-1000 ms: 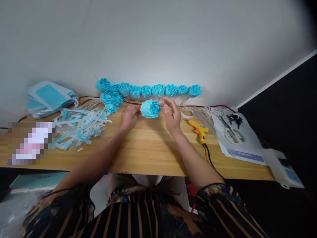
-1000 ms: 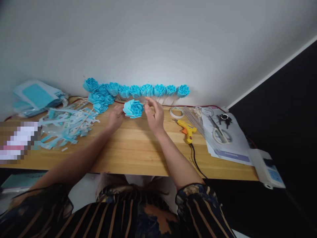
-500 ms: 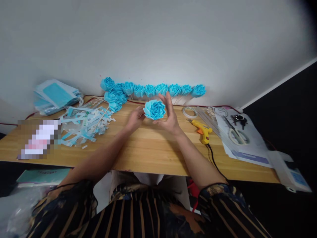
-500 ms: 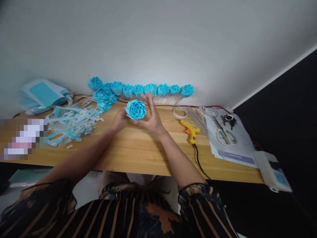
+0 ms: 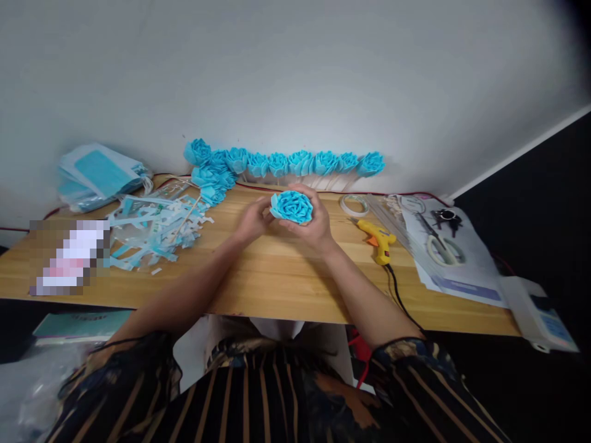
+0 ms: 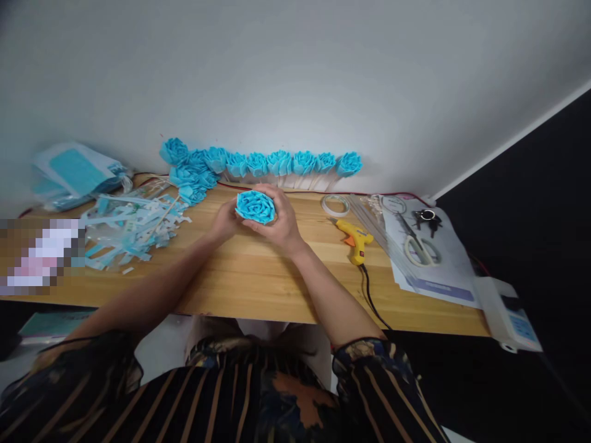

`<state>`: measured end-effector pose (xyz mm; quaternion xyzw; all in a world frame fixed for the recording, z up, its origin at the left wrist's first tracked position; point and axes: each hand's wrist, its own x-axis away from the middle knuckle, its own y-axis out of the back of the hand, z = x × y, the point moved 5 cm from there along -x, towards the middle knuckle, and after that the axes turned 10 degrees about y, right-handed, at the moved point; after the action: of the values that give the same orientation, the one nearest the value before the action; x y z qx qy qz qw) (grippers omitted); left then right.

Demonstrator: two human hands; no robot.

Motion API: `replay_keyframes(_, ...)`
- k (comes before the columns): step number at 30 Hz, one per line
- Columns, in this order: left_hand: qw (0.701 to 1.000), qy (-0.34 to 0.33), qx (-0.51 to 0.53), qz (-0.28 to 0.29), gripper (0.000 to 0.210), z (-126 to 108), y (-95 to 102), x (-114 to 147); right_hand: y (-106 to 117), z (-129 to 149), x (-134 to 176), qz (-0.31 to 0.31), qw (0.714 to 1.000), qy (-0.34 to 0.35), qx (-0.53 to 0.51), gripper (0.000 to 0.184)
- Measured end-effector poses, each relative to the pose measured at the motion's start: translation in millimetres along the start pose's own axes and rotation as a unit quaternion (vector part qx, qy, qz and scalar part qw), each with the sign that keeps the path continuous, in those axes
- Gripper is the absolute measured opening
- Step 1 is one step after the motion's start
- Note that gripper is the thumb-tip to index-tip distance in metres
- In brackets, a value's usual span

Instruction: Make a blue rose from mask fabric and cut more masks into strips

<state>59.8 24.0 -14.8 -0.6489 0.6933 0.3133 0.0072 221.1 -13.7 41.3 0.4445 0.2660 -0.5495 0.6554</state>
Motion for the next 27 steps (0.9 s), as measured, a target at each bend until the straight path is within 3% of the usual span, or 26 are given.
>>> replay_keyframes(9,0.999,0.001,-0.007,-0.037,0.019,11,0.5,-4,2,-6,1,-0.023,1.0,-0.002,0.011,0.06)
replay_keyframes(27,0.999,0.013,-0.028,-0.04,0.015,8,0.8,-3,5,-10,3,-0.035,0.999,-0.019,0.021,0.056)
